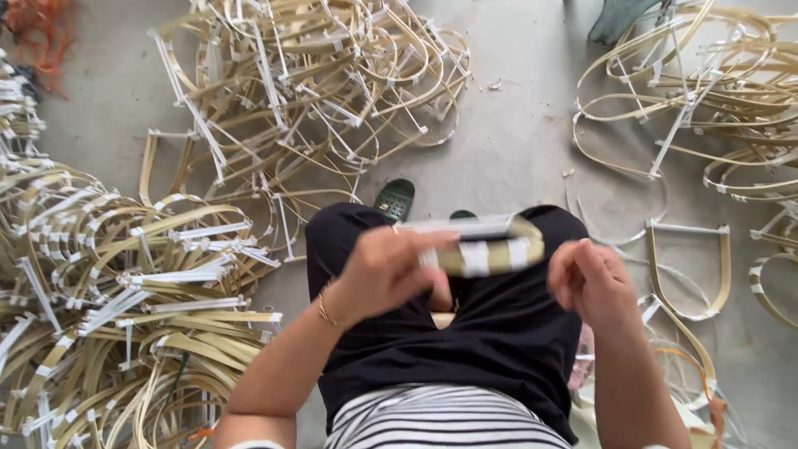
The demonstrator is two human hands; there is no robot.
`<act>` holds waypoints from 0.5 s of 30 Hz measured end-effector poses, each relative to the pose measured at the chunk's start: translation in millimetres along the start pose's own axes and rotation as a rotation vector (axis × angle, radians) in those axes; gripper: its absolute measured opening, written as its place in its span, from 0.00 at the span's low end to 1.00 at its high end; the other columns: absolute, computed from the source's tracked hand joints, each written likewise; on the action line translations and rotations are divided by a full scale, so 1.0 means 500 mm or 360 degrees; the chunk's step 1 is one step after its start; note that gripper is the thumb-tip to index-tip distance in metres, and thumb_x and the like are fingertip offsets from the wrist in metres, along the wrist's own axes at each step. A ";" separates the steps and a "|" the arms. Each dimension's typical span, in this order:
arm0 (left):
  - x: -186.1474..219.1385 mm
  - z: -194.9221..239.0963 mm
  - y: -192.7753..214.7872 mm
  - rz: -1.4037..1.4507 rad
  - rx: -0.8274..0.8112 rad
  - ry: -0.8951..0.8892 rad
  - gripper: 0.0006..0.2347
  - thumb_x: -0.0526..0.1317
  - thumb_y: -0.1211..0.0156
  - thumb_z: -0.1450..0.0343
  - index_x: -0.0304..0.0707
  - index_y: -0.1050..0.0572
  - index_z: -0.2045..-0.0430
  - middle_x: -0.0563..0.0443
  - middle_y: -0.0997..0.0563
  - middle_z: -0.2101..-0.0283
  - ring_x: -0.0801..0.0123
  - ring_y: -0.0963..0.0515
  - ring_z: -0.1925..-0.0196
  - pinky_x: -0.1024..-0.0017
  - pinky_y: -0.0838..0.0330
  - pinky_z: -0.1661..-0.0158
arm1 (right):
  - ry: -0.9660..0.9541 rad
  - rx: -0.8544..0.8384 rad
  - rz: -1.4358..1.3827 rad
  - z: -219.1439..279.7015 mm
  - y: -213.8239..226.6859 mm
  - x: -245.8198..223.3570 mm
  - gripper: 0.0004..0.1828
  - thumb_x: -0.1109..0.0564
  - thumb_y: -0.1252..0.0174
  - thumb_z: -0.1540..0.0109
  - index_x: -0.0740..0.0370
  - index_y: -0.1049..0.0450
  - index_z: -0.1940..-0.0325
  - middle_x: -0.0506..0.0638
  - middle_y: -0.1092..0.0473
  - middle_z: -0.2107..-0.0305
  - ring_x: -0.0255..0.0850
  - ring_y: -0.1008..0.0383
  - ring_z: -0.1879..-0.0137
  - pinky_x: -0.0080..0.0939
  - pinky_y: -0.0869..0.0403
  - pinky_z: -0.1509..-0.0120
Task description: Assembling and trimming bamboo frames for furniture or baskets using hand tools.
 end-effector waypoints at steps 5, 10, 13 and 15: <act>-0.084 -0.017 -0.045 0.0694 -0.0025 0.0702 0.16 0.45 0.39 0.24 0.36 0.23 0.46 0.56 0.17 0.66 0.82 0.18 0.69 0.80 0.25 0.67 | 0.0912 0.0324 0.1875 -0.046 -0.186 -0.117 0.15 0.54 0.45 0.29 0.69 0.30 0.46 0.56 0.29 0.56 0.41 0.30 0.51 0.35 0.31 0.46; -0.139 0.041 -0.108 0.0785 -0.0017 0.0906 0.15 0.43 0.38 0.24 0.36 0.22 0.46 0.56 0.20 0.69 0.85 0.26 0.70 0.82 0.30 0.68 | 0.0349 0.0511 0.1128 -0.067 -0.065 0.042 0.18 0.57 0.43 0.31 0.66 0.27 0.38 0.43 0.27 0.67 0.26 0.33 0.66 0.25 0.33 0.62; -0.134 0.050 -0.113 0.0815 0.0030 0.0906 0.14 0.42 0.39 0.24 0.37 0.22 0.46 0.58 0.20 0.71 0.86 0.25 0.70 0.83 0.30 0.68 | 0.0403 0.0708 0.1145 -0.051 -0.049 0.058 0.16 0.59 0.39 0.31 0.69 0.24 0.40 0.41 0.29 0.65 0.23 0.37 0.63 0.23 0.38 0.60; -0.137 0.055 -0.114 0.0649 0.0033 0.0937 0.13 0.41 0.36 0.25 0.36 0.20 0.48 0.56 0.23 0.72 0.84 0.33 0.73 0.82 0.36 0.71 | 0.0480 0.0672 0.0933 -0.046 -0.053 0.061 0.16 0.58 0.39 0.31 0.68 0.25 0.41 0.40 0.27 0.62 0.23 0.35 0.60 0.23 0.37 0.57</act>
Point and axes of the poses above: each hand's wrist, its own z-axis away from the middle knuckle, its own y-axis out of the back of the hand, x = y × z, the point moved 8 cm from there along -z, towards the middle knuckle
